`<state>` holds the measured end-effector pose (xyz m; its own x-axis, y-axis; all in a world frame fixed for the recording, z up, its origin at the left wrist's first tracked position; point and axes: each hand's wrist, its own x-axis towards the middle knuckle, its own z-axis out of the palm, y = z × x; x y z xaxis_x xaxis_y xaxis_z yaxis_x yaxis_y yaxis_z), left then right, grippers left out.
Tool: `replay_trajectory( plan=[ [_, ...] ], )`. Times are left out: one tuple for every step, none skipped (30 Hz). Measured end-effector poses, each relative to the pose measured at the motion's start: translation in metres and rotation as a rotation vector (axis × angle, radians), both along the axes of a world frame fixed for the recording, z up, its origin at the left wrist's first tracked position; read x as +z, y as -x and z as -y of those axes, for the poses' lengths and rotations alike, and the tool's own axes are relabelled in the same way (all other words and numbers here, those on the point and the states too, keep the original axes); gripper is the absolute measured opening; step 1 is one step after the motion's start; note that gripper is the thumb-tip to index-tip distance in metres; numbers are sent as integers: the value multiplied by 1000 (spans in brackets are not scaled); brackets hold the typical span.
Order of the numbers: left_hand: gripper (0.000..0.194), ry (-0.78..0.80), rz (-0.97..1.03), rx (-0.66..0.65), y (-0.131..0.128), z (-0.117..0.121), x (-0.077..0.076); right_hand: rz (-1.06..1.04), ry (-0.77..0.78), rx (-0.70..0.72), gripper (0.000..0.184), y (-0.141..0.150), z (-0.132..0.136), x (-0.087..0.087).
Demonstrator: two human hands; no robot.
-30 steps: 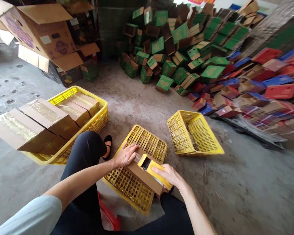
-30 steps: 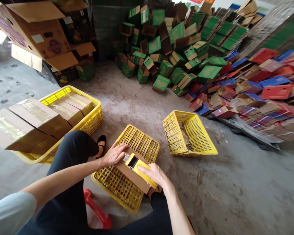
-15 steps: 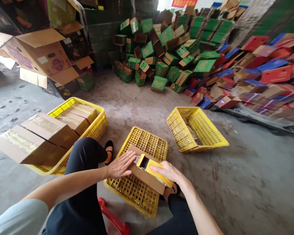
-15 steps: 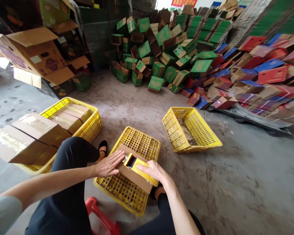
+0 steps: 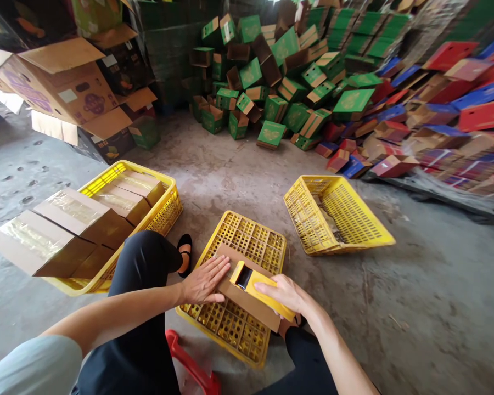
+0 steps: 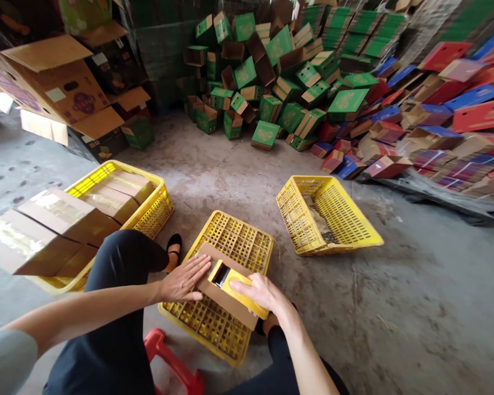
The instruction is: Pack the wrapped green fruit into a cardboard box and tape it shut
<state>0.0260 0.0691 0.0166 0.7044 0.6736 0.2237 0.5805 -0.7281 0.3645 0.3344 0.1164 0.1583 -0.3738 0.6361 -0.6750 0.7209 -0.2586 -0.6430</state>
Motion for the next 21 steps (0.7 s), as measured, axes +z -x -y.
replay_trajectory(
  plan=[
    [105,0,-2,-2,0,-1,0,-11,34,-11,44,1,0,2],
    [106,1,-4,-3,0,-1,0,-18,63,-17,45,2,-1,3],
    [107,2,-6,-4,0,-2,0,-19,81,-17,45,2,-2,5],
    [108,2,-6,-6,0,-3,-1,-9,83,-11,46,3,-3,6],
    [108,-2,-5,-9,0,-4,-1,7,73,-1,47,3,-4,8],
    [109,-9,-3,-13,0,-5,-2,24,60,9,47,3,-5,8],
    [109,-17,0,-19,0,-5,-3,34,48,18,47,2,-5,9],
    [110,-25,4,-24,0,-6,-4,38,46,22,47,2,-6,8],
    [110,-32,8,-29,0,-6,-5,36,54,19,47,1,-5,8],
    [110,-38,12,-34,-1,-6,-7,35,71,11,47,0,-4,7],
    [111,-42,16,-38,-2,-7,-8,36,91,0,47,-1,-3,6],
    [111,-45,19,-40,-3,-7,-10,39,108,-11,47,-2,-2,6],
    [111,-47,22,-41,-5,-7,-11,42,120,-18,47,-3,0,6],
    [111,-49,25,-42,-6,-7,-13,41,124,-19,47,-4,2,6],
    [112,-48,26,-41,-7,-7,-14,40,123,-17,47,-5,3,7],
    [112,-47,29,-40,-8,-7,-15,40,121,-14,47,-5,4,9],
    [112,-45,31,-38,-9,-8,-16,45,120,-11,46,-6,5,11],
    [112,-44,35,-37,-9,-8,-17,56,121,-8,47,-6,6,13],
    [112,-44,39,-36,-9,-8,-18,70,119,-7,47,-7,7,14],
    [112,-44,42,-36,-9,-8,-18,82,117,-7,48,-7,7,16],
    [112,-43,44,-34,-10,-8,-18,88,108,-7,48,-7,8,17]
  ],
)
